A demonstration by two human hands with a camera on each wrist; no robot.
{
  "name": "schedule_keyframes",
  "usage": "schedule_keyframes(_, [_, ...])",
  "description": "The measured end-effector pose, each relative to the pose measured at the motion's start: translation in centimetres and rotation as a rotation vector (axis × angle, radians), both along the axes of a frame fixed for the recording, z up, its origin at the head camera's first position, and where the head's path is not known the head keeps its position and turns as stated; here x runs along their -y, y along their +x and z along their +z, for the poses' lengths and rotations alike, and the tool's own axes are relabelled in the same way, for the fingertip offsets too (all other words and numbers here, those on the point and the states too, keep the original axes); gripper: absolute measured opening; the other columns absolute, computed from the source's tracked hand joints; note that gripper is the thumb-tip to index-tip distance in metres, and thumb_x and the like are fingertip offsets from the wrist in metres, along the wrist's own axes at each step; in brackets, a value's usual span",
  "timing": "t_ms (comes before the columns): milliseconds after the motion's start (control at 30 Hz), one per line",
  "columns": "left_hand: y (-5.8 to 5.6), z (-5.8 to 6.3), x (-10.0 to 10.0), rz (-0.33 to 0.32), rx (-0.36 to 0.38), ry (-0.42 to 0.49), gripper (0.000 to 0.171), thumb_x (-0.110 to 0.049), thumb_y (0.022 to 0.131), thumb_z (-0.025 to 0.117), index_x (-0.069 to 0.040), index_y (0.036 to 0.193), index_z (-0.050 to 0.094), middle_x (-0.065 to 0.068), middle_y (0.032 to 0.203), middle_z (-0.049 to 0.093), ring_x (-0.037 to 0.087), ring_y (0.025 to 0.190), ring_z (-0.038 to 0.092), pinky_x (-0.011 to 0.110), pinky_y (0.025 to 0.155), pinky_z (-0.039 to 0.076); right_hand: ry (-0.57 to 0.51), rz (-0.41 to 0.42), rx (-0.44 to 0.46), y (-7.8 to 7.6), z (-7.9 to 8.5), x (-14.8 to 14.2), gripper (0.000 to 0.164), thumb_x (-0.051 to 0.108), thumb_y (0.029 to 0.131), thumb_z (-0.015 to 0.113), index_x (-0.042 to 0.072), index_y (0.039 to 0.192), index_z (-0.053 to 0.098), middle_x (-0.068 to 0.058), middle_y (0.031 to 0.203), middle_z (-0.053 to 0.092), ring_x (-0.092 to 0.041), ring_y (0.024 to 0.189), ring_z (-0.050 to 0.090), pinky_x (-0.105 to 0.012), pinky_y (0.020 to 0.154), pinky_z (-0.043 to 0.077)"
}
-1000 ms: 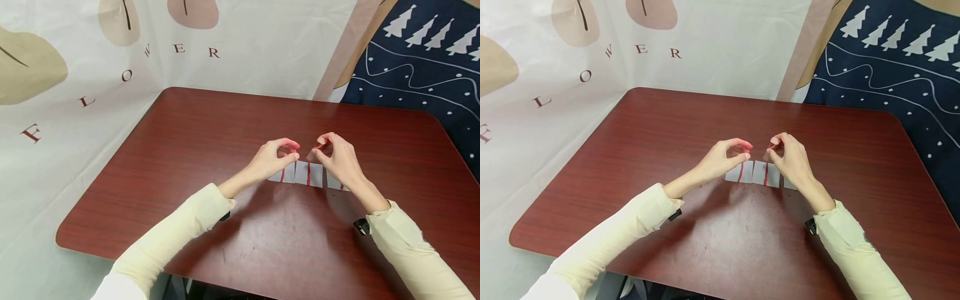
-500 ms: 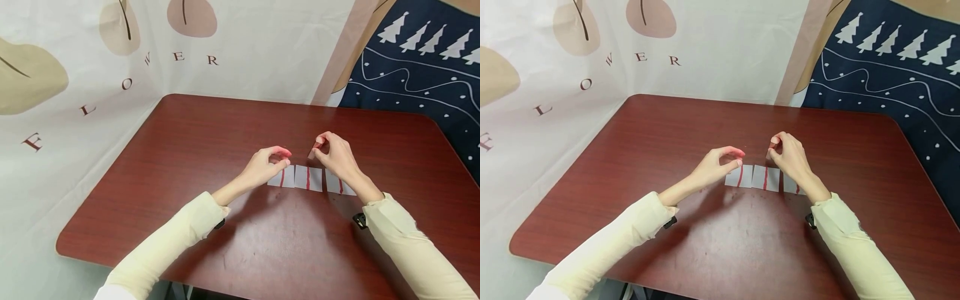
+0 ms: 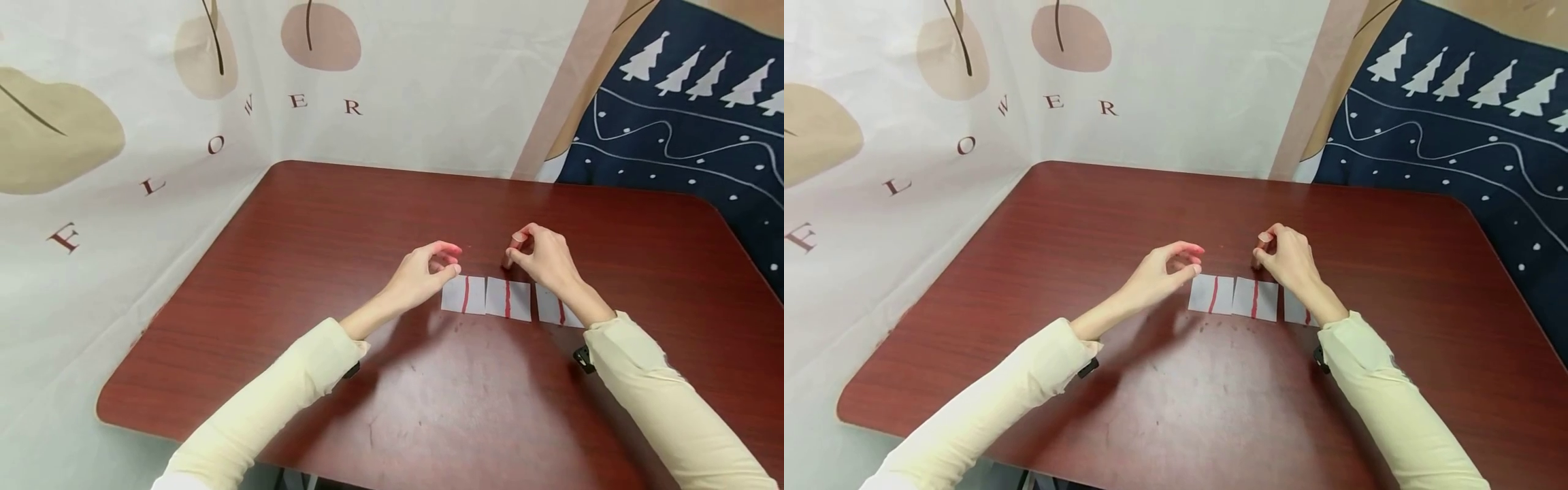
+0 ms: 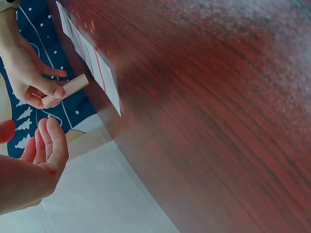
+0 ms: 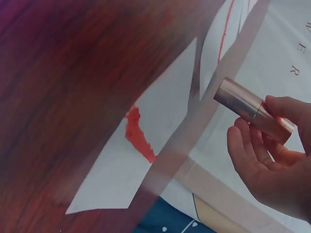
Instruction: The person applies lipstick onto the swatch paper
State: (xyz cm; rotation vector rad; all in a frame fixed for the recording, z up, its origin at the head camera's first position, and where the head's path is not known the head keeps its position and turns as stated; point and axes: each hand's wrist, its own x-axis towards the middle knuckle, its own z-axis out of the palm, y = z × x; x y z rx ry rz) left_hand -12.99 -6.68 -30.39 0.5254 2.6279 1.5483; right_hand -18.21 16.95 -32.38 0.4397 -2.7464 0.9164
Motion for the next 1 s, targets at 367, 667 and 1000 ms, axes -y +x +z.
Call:
schedule_keyframes(367, [-0.1, -0.9, 0.4, -0.031, -0.080, -0.105, 0.025, -0.014, 0.089, 0.061, -0.005, 0.112, 0.060, 0.003, 0.098, 0.063, 0.013, 0.083, 0.060, 0.022, 0.077, 0.045, 0.031, -0.043, 0.041, 0.1, -0.6, 0.3, 0.022, 0.015, 0.082, 0.067, -0.002, 0.094, 0.059, -0.015, 0.077, 0.062, -0.028, 0.071, 0.056, -0.037, 0.061, 0.041])
schedule_keyframes(667, [-0.3, -1.3, 1.2, -0.029, -0.131, -0.152, 0.027, -0.015, 0.089, 0.060, -0.003, 0.114, 0.059, 0.009, 0.103, 0.062, 0.017, 0.086, 0.060, 0.026, 0.079, 0.046, 0.020, -0.006, 0.052, -0.2, -0.8, 0.6, 0.016, 0.013, 0.081, 0.069, 0.002, 0.086, 0.059, -0.012, 0.071, 0.061, -0.024, 0.061, 0.055, -0.033, 0.056, 0.041])
schedule_keyframes(1000, [-0.9, -1.2, 1.5, -0.034, -0.271, -0.477, 0.047, -0.040, 0.087, 0.062, -0.011, 0.123, 0.057, 0.003, 0.110, 0.058, 0.018, 0.105, 0.050, 0.038, 0.089, 0.038, 0.019, -0.006, 0.060, -0.2, -0.7, 0.1, 0.038, 0.027, 0.081, 0.072, -0.004, 0.098, 0.057, -0.018, 0.088, 0.060, -0.030, 0.074, 0.054, -0.038, 0.061, 0.045])
